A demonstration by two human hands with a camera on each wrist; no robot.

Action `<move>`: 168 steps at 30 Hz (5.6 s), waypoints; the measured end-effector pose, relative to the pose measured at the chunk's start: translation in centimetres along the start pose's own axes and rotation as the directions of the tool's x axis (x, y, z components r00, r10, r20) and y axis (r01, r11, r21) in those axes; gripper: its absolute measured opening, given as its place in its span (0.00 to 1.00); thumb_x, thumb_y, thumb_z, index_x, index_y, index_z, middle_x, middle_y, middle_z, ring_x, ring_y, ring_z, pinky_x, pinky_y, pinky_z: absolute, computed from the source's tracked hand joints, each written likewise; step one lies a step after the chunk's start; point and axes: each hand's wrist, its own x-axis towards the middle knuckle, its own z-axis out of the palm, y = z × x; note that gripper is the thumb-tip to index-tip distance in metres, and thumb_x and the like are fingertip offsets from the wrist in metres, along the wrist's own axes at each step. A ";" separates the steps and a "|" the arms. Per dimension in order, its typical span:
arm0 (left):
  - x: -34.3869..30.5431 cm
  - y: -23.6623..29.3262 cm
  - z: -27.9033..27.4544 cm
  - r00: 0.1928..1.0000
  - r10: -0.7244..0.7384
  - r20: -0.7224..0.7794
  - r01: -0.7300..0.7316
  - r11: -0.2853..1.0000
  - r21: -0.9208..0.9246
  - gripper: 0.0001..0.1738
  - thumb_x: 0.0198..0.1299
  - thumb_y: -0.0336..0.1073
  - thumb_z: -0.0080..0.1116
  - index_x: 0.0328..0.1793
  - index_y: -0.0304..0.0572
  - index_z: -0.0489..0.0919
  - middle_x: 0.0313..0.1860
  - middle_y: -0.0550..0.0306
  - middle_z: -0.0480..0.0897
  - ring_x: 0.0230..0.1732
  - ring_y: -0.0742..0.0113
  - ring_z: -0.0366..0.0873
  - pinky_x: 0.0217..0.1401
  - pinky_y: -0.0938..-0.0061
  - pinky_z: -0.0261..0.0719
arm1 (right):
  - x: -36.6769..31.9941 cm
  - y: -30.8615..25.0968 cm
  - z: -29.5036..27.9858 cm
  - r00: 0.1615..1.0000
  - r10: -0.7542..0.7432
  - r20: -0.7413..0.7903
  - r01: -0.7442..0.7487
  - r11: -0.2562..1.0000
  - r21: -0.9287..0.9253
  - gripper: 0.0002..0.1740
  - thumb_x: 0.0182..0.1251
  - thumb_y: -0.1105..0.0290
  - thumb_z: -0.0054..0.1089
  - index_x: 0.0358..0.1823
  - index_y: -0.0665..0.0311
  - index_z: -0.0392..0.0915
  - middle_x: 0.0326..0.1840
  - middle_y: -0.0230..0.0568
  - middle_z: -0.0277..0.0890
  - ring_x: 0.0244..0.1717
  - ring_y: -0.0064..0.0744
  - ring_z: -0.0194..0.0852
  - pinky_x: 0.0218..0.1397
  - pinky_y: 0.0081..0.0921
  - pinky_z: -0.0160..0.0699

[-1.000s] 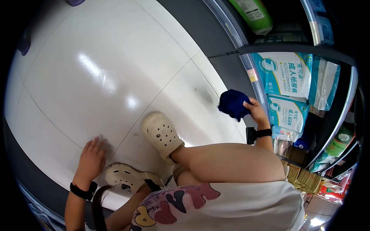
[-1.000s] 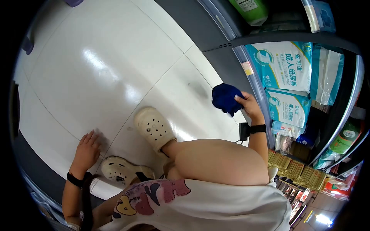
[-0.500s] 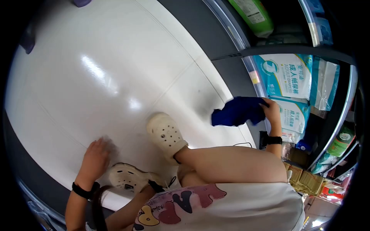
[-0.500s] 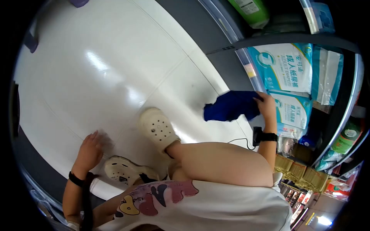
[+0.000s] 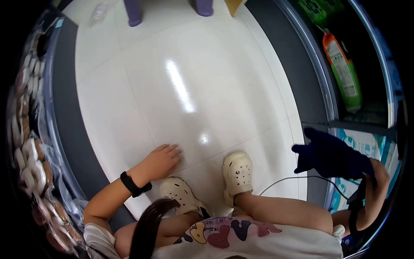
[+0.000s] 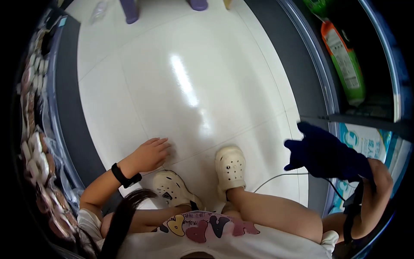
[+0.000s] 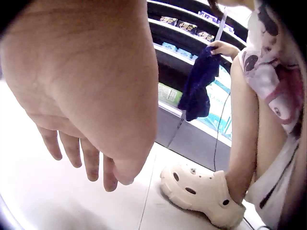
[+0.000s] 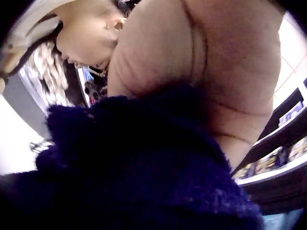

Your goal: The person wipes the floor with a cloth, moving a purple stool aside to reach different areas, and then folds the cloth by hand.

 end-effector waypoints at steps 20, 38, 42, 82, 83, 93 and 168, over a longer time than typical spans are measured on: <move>-9.5 1.5 -3.4 0.830 -0.555 0.042 0.536 0.776 -0.333 0.11 0.61 0.37 0.58 0.44 0.40 0.82 0.37 0.50 0.85 0.41 0.50 0.82 0.47 0.60 0.79 | 20.1 -16.9 26.0 0.716 -0.670 0.197 0.571 0.725 0.386 0.35 0.58 0.67 0.70 0.68 0.51 0.70 0.75 0.50 0.60 0.74 0.53 0.59 0.74 0.41 0.64; -1.8 -15.4 0.2 0.616 -0.584 -0.528 0.657 0.751 -0.064 0.37 0.52 0.39 0.71 0.69 0.49 0.69 0.73 0.46 0.65 0.74 0.44 0.61 0.74 0.56 0.63 | 27.0 -26.0 34.8 0.774 -0.632 -0.021 0.569 0.681 0.461 0.44 0.54 0.53 0.73 0.72 0.54 0.64 0.77 0.51 0.57 0.78 0.51 0.50 0.77 0.50 0.53; -1.7 -15.8 1.9 0.593 -0.589 -0.549 0.653 0.751 -0.100 0.24 0.53 0.38 0.69 0.57 0.46 0.76 0.65 0.49 0.72 0.67 0.47 0.69 0.69 0.58 0.68 | 26.6 -28.8 35.9 0.741 -0.665 -0.093 0.631 0.643 0.433 0.44 0.44 0.51 0.79 0.63 0.55 0.68 0.77 0.50 0.55 0.78 0.50 0.49 0.78 0.56 0.47; -8.2 -9.7 -10.1 0.306 -0.677 -0.670 0.560 0.697 -0.448 0.05 0.71 0.30 0.50 0.48 0.38 0.72 0.35 0.53 0.75 0.35 0.64 0.74 0.44 0.76 0.73 | 31.0 -25.6 25.5 0.896 -0.411 -0.166 0.335 0.384 0.861 0.08 0.68 0.72 0.58 0.46 0.66 0.78 0.36 0.41 0.82 0.35 0.30 0.80 0.40 0.24 0.80; -8.4 -9.5 -10.1 0.314 -0.694 -0.648 0.527 0.695 -0.488 0.05 0.71 0.30 0.51 0.48 0.37 0.72 0.35 0.56 0.74 0.35 0.68 0.72 0.44 0.78 0.72 | 30.8 -25.5 25.0 0.905 -0.395 -0.158 0.320 0.390 0.864 0.08 0.69 0.71 0.58 0.46 0.66 0.78 0.36 0.41 0.82 0.35 0.29 0.80 0.40 0.24 0.80; -12.8 -3.8 -12.7 0.500 -0.780 -0.378 0.322 0.572 -0.754 0.05 0.71 0.33 0.52 0.45 0.38 0.73 0.35 0.68 0.69 0.39 0.80 0.64 0.44 0.85 0.63 | 26.1 -21.9 19.0 0.890 -0.447 -0.086 0.238 0.296 0.925 0.09 0.68 0.70 0.60 0.45 0.66 0.81 0.35 0.36 0.82 0.35 0.24 0.79 0.40 0.20 0.79; -5.6 -21.2 0.9 0.309 -0.794 -0.523 0.534 0.600 -0.596 0.10 0.66 0.34 0.56 0.46 0.34 0.79 0.43 0.47 0.81 0.48 0.50 0.77 0.55 0.65 0.73 | 36.1 -30.7 36.1 0.928 -0.254 0.273 -0.197 0.290 0.937 0.18 0.77 0.57 0.50 0.51 0.66 0.75 0.38 0.36 0.78 0.40 0.25 0.74 0.49 0.25 0.74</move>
